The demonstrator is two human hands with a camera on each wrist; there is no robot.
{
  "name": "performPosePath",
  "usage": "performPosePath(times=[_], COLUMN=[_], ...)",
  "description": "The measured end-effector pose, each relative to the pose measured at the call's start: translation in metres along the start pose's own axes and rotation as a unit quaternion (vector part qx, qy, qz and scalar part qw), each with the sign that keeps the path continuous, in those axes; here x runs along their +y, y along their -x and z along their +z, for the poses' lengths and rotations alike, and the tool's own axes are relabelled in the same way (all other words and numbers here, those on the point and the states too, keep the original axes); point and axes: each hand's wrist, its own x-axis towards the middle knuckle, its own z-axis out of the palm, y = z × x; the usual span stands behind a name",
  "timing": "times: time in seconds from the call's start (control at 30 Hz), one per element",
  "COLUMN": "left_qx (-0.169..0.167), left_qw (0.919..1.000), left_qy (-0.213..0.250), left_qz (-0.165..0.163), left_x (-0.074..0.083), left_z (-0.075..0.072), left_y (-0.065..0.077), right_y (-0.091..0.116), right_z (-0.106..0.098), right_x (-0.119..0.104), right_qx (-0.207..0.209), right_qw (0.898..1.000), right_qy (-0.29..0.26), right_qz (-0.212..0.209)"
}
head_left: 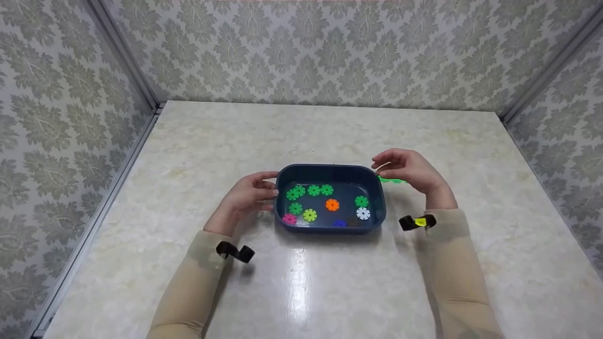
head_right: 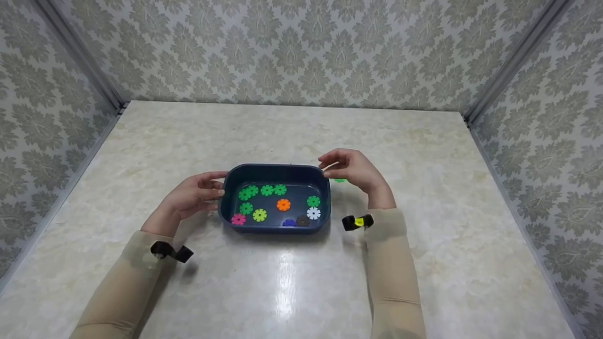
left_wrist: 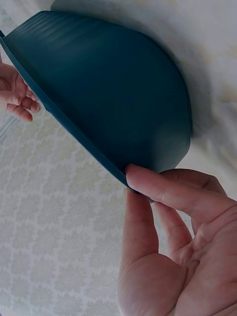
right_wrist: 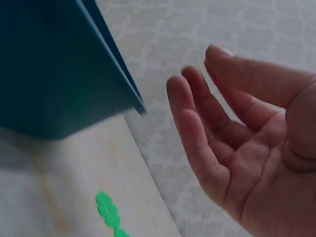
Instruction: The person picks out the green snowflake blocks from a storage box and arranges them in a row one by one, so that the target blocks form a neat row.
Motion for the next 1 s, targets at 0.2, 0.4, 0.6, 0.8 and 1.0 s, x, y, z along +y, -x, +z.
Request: performPosePath(times=[0.2, 0.4, 0.6, 0.8, 1.0], left_qx=[-0.008, -0.008, -0.008, -0.005, -0.006], left_qw=[1.0, 0.9999, 0.9999, 0.9999, 0.9999], left_qy=[0.004, 0.007, 0.01, 0.011, 0.01], left_qz=[0.003, 0.004, 0.005, 0.001, 0.001], left_x=[-0.001, -0.002, -0.002, -0.001, -0.001], left_z=[0.0, -0.002, -0.002, -0.002, -0.001], left_y=[0.001, 0.001, 0.0, 0.001, 0.001], right_y=[-0.018, -0.026, -0.025, -0.025, -0.023], right_z=[0.026, 0.05, 0.073, 0.09, 0.092], right_x=[-0.019, -0.029, -0.032, -0.024, -0.019], right_qx=[-0.113, -0.159, -0.128, -0.105, -0.109], right_qw=[0.99, 0.963, 0.915, 0.864, 0.857], right_qy=[0.085, 0.217, 0.382, 0.492, 0.503], right_qz=[-0.011, 0.016, 0.03, -0.009, -0.02])
